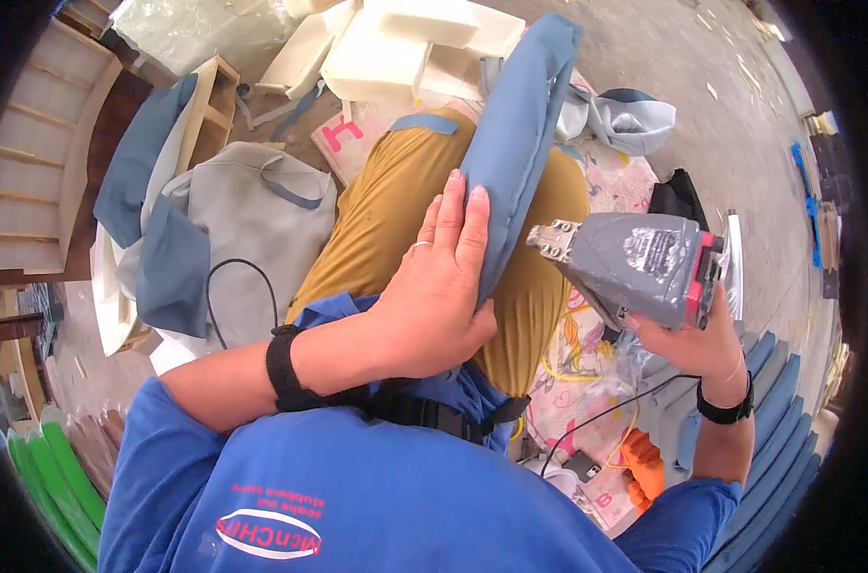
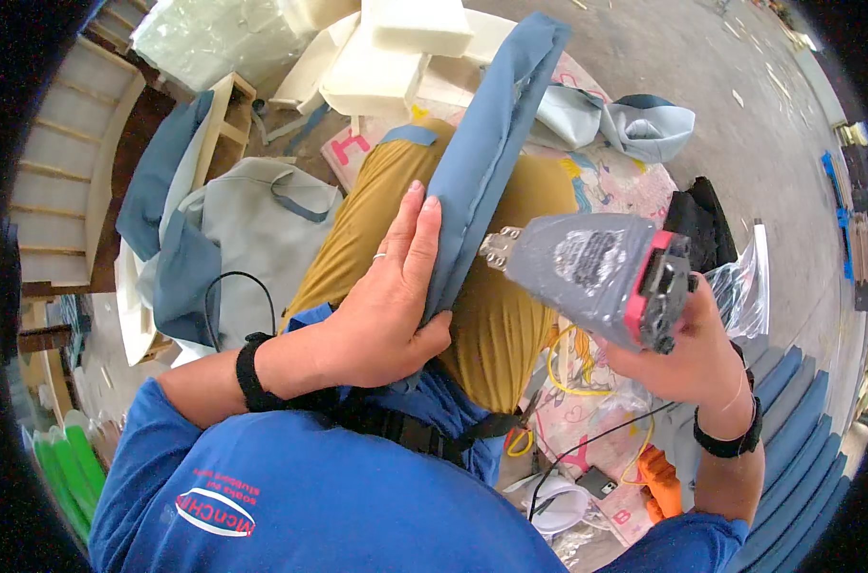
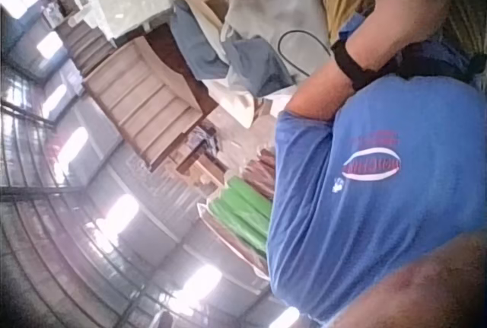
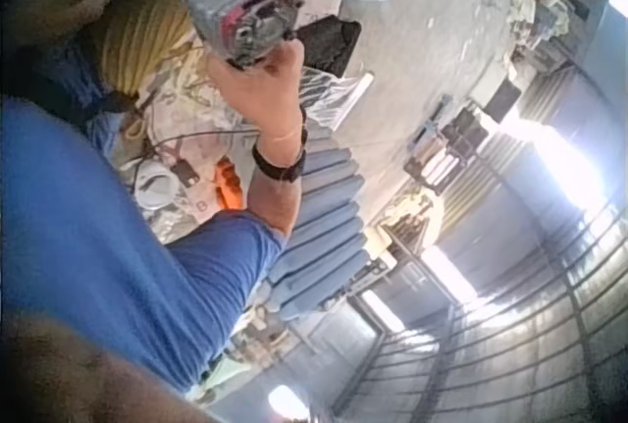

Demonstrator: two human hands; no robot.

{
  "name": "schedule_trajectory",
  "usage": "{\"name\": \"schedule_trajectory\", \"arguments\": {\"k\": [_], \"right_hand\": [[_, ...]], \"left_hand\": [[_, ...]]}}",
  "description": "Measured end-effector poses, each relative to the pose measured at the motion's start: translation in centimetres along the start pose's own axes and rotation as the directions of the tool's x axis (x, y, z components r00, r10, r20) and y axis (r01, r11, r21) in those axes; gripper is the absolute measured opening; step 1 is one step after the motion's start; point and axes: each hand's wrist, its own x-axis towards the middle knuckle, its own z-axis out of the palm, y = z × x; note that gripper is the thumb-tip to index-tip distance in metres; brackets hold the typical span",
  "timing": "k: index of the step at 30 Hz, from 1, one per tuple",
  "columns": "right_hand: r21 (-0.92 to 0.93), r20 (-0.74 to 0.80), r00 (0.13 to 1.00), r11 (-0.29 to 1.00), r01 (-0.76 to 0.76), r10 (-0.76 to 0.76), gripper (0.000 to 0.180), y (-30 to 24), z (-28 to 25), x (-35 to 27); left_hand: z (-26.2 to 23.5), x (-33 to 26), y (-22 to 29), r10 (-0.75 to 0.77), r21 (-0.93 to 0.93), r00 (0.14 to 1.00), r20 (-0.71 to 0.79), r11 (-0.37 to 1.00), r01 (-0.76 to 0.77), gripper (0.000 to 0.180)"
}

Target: Stapling fabric onto foam cushions using a pneumatic stapler.

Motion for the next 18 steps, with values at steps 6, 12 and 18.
{"name": "schedule_trajectory", "arguments": {"k": [6,12,18], "right_hand": [[0.022,0.078,0.989,0.992,0.127,-0.128,0.074,-1.1,0.7,0.6],[-0.146,0.207,0.935,0.936,0.319,-0.287,0.068,-2.9,0.6,1.7],[0.037,0.016,0.976,0.975,0.217,-0.218,0.060,-2.2,1.5,1.2]], "left_hand": [[-0.1,-0.1,0.7,0.001,0.109,0.999,0.037,0.994,-0.006,0.093],[0.0,-0.1,0.5,0.010,0.127,0.999,0.036,0.992,-0.015,0.092],[0.1,0.0,0.4,0.028,0.124,0.999,0.031,0.992,-0.031,0.091]]}}
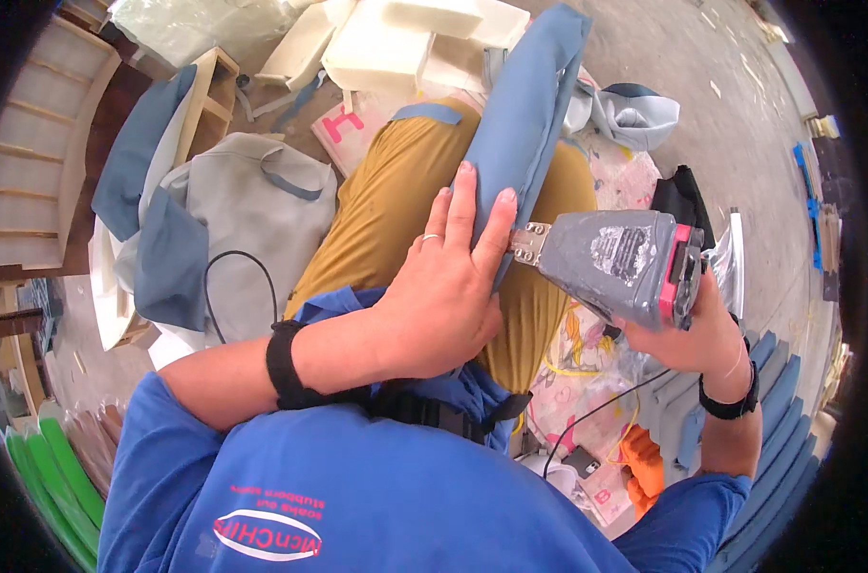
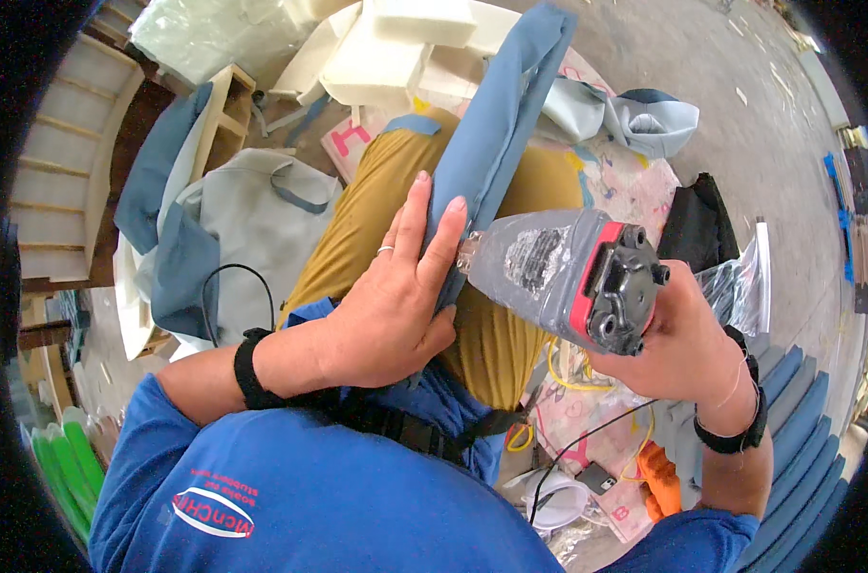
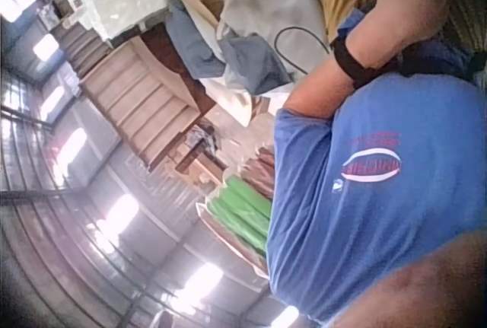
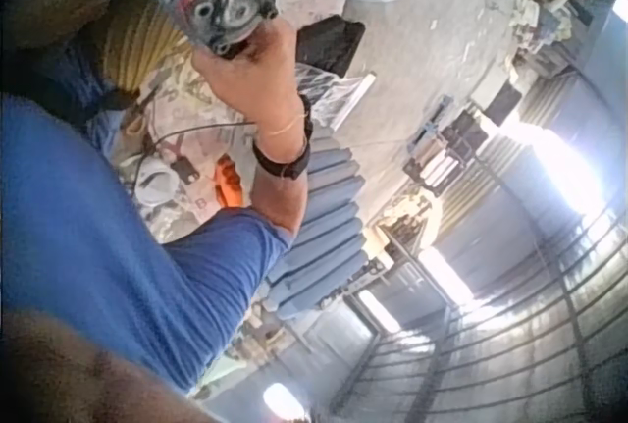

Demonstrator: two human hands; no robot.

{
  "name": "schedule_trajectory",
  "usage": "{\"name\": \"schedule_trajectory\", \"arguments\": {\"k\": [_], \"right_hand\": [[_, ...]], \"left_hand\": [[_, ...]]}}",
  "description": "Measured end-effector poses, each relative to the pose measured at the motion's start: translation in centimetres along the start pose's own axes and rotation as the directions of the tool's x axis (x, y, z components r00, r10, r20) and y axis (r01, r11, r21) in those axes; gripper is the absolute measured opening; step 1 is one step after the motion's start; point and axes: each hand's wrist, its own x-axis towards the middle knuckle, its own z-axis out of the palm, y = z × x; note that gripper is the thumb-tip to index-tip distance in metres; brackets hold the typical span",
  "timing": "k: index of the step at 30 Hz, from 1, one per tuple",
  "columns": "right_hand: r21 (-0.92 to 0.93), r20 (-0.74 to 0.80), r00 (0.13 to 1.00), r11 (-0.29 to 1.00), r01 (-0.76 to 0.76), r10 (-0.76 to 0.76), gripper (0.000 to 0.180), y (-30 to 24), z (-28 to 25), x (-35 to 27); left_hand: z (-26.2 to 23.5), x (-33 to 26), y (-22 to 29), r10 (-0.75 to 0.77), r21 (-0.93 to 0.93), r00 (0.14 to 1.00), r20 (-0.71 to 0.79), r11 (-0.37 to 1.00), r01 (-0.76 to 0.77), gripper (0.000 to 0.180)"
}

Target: Stapling fabric onto foam cushions using a pneumatic stapler.

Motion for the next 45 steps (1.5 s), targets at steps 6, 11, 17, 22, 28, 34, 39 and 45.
{"name": "schedule_trajectory", "arguments": {"k": [6,11,17,22,28,34,39,45], "right_hand": [[-0.011,0.095,0.969,0.973,-0.230,0.230,0.060,-0.9,-0.1,0.4],[-0.115,0.003,0.967,0.960,-0.254,0.256,0.053,-1.9,-1.2,-1.2],[-0.071,0.033,0.983,0.981,-0.178,0.181,0.061,-1.3,-0.2,-2.3],[0.110,0.053,0.991,0.986,-0.125,0.120,0.067,-0.4,0.5,-2.7],[-0.227,0.107,0.994,0.974,0.003,0.022,0.064,-1.5,0.5,-1.1],[-0.202,0.251,0.965,0.971,0.126,-0.073,0.056,-3.0,0.9,-0.2],[0.174,-0.033,0.977,0.963,-0.203,0.212,0.041,-2.5,2.1,-1.1],[0.199,-0.397,0.770,0.865,-0.460,0.500,0.030,0.0,2.0,-4.4]], "left_hand": [[0.1,-0.3,-0.3,0.004,-0.010,0.999,-0.037,1.000,-0.004,0.095],[-0.3,-2.0,-0.4,0.027,-0.172,0.996,-0.081,0.984,-0.041,0.099],[-0.1,-1.7,-0.4,0.010,-0.025,1.000,-0.028,1.000,-0.011,0.094],[0.1,-1.6,0.0,0.007,0.021,1.000,-0.021,1.000,-0.007,0.091],[0.2,-1.6,-0.1,0.012,0.024,1.000,-0.025,1.000,-0.012,0.092],[0.3,-1.5,-0.2,0.012,0.027,1.000,-0.025,1.000,-0.011,0.093],[0.1,-1.2,-0.3,0.014,0.004,1.000,-0.017,1.000,-0.014,0.094],[-0.9,-2.2,-2.1,0.115,-0.248,0.991,-0.062,0.960,-0.127,0.103]]}}
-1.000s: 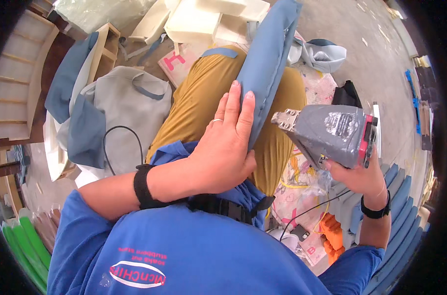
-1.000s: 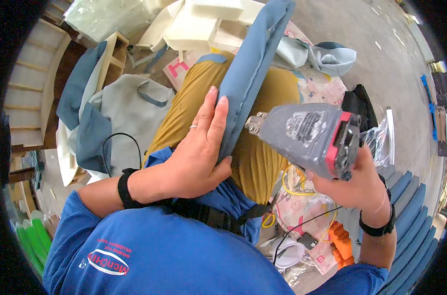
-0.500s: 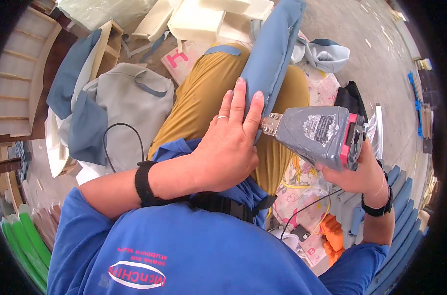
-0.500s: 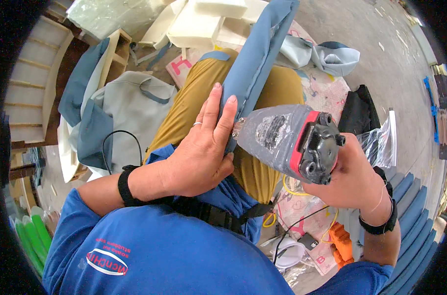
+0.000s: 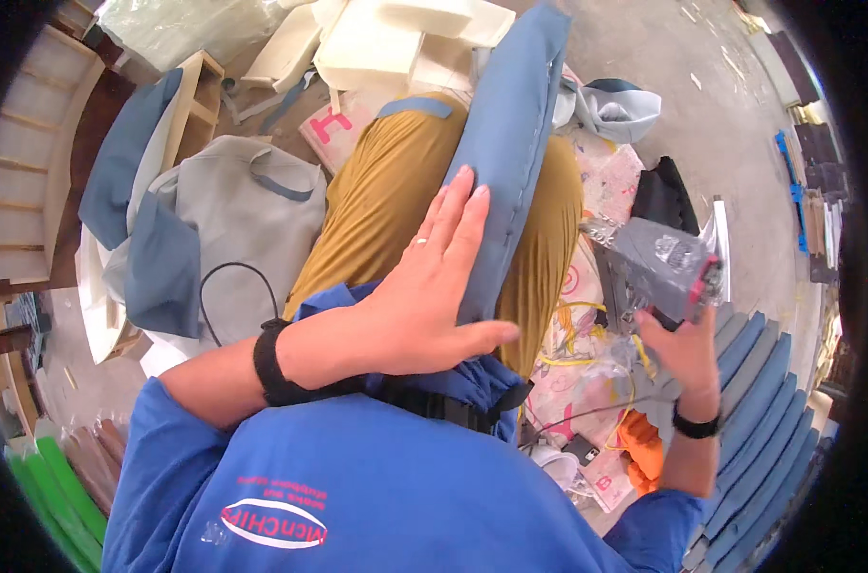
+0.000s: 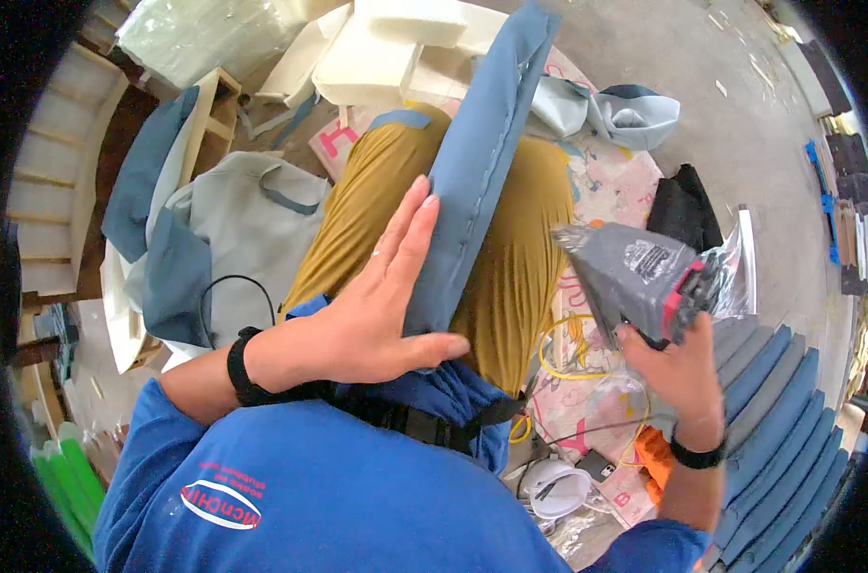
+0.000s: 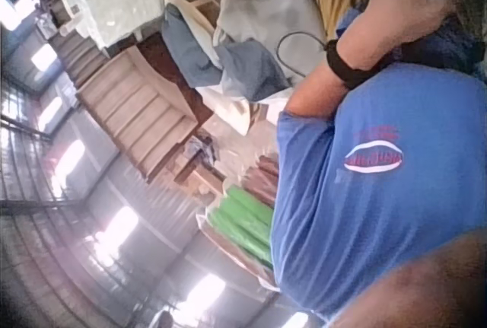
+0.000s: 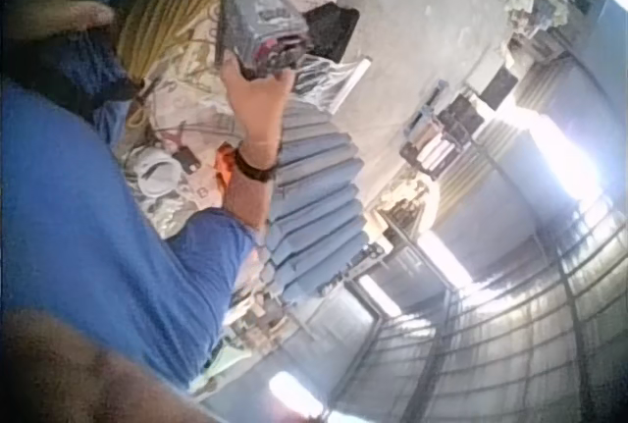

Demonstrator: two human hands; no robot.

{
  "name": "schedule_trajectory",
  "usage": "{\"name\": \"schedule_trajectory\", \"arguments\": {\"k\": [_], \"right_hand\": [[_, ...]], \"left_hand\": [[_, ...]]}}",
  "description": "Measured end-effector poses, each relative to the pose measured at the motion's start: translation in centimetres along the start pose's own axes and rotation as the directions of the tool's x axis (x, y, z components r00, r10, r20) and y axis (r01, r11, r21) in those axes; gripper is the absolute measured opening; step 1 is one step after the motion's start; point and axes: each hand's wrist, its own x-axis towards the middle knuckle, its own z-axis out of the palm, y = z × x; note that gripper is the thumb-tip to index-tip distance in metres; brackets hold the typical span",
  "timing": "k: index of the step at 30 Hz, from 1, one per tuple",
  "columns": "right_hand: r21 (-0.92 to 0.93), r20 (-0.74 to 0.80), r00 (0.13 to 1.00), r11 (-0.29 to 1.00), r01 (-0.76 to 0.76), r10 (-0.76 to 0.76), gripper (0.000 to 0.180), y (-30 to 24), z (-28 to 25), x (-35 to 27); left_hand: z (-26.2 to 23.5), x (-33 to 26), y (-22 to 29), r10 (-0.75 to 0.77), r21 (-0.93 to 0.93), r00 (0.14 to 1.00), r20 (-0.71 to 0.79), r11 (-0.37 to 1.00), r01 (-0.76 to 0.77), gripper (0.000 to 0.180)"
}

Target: Stapling fabric onto foam cushions using a pneumatic stapler.

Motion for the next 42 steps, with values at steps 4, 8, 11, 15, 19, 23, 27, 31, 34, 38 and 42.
{"name": "schedule_trajectory", "arguments": {"k": [4,8,11,15,19,23,27,31,34,38,42], "right_hand": [[-0.445,-0.149,0.982,0.879,-0.173,0.118,0.031,12.1,1.1,1.1],[-0.468,-0.299,0.954,0.872,-0.146,-0.001,0.036,29.0,6.5,-0.1],[-0.468,-0.318,0.919,0.805,-0.365,0.231,0.026,34.5,10.1,-4.1],[-0.457,-0.192,0.960,0.847,-0.271,0.203,0.033,33.8,11.8,-7.0],[0.350,-0.292,0.937,0.933,-0.081,0.191,0.022,15.6,10.6,-3.9],[0.482,-0.213,0.977,0.871,0.098,0.007,0.018,1.8,10.2,-5.3],[0.562,-0.100,0.993,0.820,0.108,-0.063,0.022,-2.4,12.0,-5.3],[0.474,-0.185,0.979,0.865,0.162,-0.082,0.025,-2.9,13.6,-5.0],[0.461,-0.216,0.971,0.867,0.190,-0.098,0.027,-3.1,14.3,-4.7],[0.429,-0.228,0.971,0.888,0.164,-0.069,0.028,-3.9,14.6,-4.7],[0.401,-0.260,0.964,0.902,0.161,-0.057,0.027,-4.3,14.8,-4.8]], "left_hand": [[-0.4,-0.2,-1.9,0.119,-0.155,0.986,0.113,0.983,-0.101,0.095],[1.4,0.4,-3.7,0.171,-0.210,0.983,0.070,0.966,-0.153,0.074],[2.0,0.7,-4.5,0.213,-0.194,0.974,0.077,0.961,-0.195,0.072],[2.6,1.5,-4.7,0.243,-0.146,0.967,0.079,0.962,-0.230,0.068],[1.7,2.3,-3.7,0.216,-0.062,0.962,0.165,0.976,-0.208,0.062],[0.2,4.5,-3.9,0.369,-0.072,0.917,0.150,0.929,-0.362,0.052],[-3.7,9.2,-3.0,0.545,-0.235,0.757,0.360,0.839,-0.491,0.042],[-4.5,13.6,-3.2,0.633,-0.370,0.543,0.551,0.769,-0.521,0.035],[-4.2,16.1,-2.1,0.674,-0.414,0.440,0.593,0.724,-0.552,0.026],[-3.8,18.2,-0.6,0.640,-0.531,0.227,0.734,0.750,-0.394,0.017],[-3.4,18.9,-0.1,0.566,-0.502,0.145,0.811,0.802,-0.323,0.010]]}}
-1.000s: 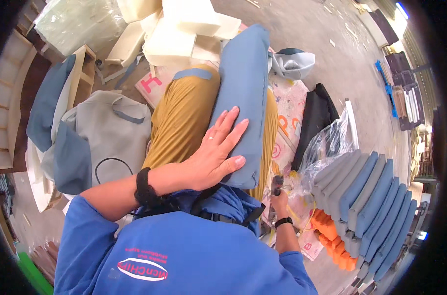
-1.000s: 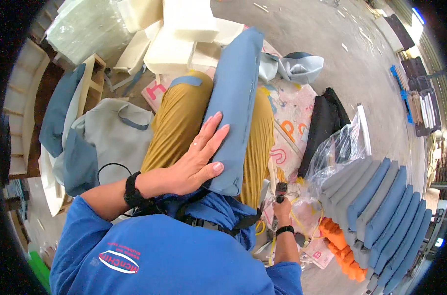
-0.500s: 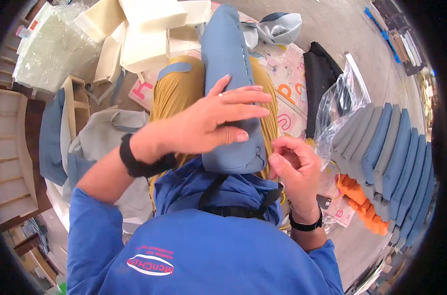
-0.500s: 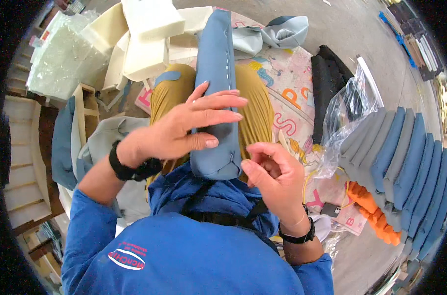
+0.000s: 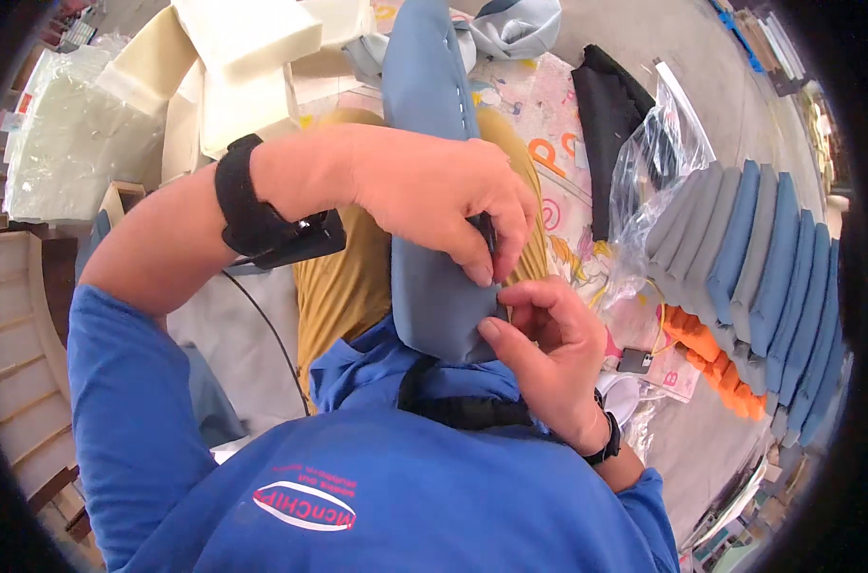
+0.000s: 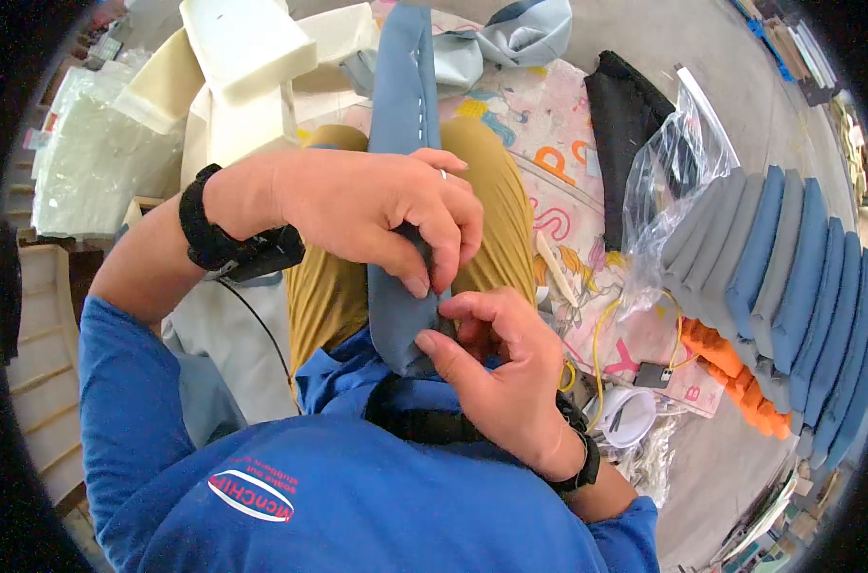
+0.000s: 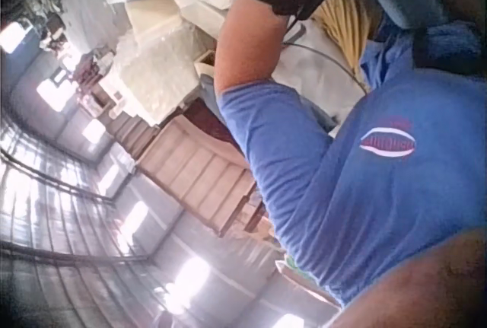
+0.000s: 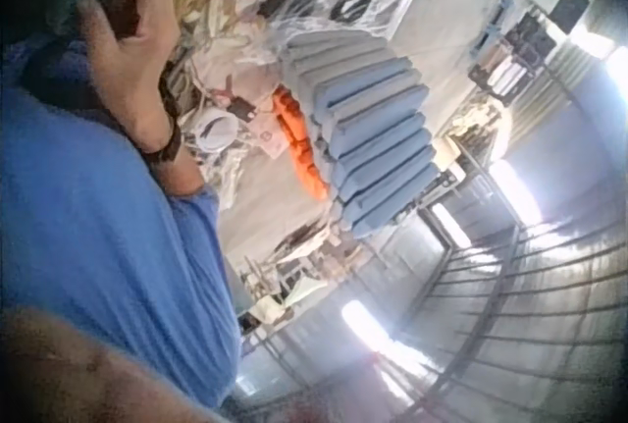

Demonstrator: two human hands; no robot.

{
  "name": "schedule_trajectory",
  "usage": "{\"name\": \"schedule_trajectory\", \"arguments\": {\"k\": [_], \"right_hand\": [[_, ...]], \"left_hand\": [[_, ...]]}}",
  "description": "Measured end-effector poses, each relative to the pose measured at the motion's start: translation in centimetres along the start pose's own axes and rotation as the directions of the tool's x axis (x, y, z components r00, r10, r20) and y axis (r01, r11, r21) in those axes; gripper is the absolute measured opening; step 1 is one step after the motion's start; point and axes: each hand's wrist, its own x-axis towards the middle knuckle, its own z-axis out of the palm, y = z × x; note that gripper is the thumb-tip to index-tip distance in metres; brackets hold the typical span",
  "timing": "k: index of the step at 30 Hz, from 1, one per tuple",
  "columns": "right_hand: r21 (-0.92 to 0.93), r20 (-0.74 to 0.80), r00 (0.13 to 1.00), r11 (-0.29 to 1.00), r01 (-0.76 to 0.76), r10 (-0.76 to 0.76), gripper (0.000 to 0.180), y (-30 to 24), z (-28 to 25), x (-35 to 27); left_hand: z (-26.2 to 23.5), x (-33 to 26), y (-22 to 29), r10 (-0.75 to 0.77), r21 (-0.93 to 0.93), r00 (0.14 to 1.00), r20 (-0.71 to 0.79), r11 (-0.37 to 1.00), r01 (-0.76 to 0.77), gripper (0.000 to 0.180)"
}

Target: Stapling fabric onto foam cushions using a pneumatic stapler.

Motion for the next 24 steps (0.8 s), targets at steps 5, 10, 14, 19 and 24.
{"name": "schedule_trajectory", "arguments": {"k": [5,10,14,19,24], "right_hand": [[-0.050,-0.030,0.997,0.997,0.065,-0.067,0.025,-0.4,0.6,0.4],[-0.199,-0.015,0.998,0.978,0.064,-0.068,0.021,-1.6,0.9,0.6],[-0.079,-0.021,0.994,0.991,-0.107,0.105,0.015,-1.4,1.5,0.3],[0.177,-0.067,0.946,0.937,-0.300,0.316,0.012,-0.6,1.5,-0.1],[0.251,0.002,0.971,0.940,-0.231,0.238,0.011,0.2,2.9,0.0]], "left_hand": [[-0.2,0.0,0.5,0.013,0.065,0.999,0.050,0.998,-0.016,0.005],[1.1,-0.1,-0.2,0.145,0.099,0.989,0.006,0.984,-0.145,0.003],[2.7,-0.7,0.1,0.149,0.209,0.983,-0.108,0.970,-0.124,0.008],[8.4,-1.8,0.1,0.049,0.221,0.716,-0.697,0.964,0.149,0.061],[15.9,-1.6,-0.2,-0.049,0.081,0.400,-0.915,0.950,0.302,0.060]]}}
